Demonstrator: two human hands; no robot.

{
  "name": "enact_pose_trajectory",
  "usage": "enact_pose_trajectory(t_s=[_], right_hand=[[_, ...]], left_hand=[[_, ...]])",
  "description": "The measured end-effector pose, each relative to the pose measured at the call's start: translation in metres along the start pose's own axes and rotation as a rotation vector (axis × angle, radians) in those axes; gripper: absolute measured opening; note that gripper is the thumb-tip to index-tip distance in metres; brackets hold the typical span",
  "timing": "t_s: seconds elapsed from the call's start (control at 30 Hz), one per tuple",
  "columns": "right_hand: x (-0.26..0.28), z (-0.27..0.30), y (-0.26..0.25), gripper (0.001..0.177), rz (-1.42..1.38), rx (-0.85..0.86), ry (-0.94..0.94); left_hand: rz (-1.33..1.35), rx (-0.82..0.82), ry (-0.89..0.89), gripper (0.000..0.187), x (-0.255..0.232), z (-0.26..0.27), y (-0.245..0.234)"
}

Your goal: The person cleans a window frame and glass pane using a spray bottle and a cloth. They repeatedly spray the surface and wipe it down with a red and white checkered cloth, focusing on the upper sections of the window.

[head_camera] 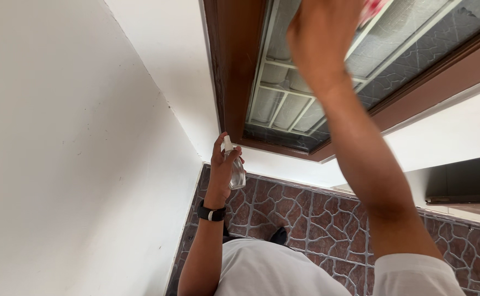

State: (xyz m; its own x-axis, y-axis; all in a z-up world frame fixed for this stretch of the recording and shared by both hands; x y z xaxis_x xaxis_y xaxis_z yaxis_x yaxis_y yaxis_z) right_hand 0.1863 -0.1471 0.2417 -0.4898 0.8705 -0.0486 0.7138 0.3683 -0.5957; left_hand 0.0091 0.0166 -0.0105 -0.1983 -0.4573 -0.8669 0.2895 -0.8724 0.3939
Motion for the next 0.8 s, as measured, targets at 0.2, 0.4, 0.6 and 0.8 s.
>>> enact_pose_trajectory(t_s=[0.2,0.4,0.6,0.8], right_hand=[[0.013,0.107,0.044,0.080,0.087,0.023,-0.068],[-0.062,0.123,0.008,0.091,-0.007,-0.420,0.180],[-0.054,0.072,0.029,0.070,-1.359,-0.672,0.391],[0.038,0.131,0.062,0.061,-0.131,-0.022,0.217]], left_hand=[[-0.005,0.016,-0.024,0.067,-0.007,0.000,0.005],[0.013,-0.013,-0.011,0.067,-0.013,-0.005,0.000],[-0.050,0.055,-0.036,0.069,0.003,-0.006,0.019],[-0.080,0.153,-0.019,0.069,0.011,-0.008,0.034]])
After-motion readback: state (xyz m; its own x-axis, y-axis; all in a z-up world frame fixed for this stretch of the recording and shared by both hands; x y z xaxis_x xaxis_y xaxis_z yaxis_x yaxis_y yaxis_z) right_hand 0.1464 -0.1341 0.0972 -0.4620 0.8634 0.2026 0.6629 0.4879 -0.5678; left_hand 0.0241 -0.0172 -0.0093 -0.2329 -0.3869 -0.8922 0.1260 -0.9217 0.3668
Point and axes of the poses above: each hand's wrist, its own z-axis away from the middle knuckle, its own y-axis out of the palm, x = y × z, the point moved 2 cm from there along -z, towards the middle knuckle
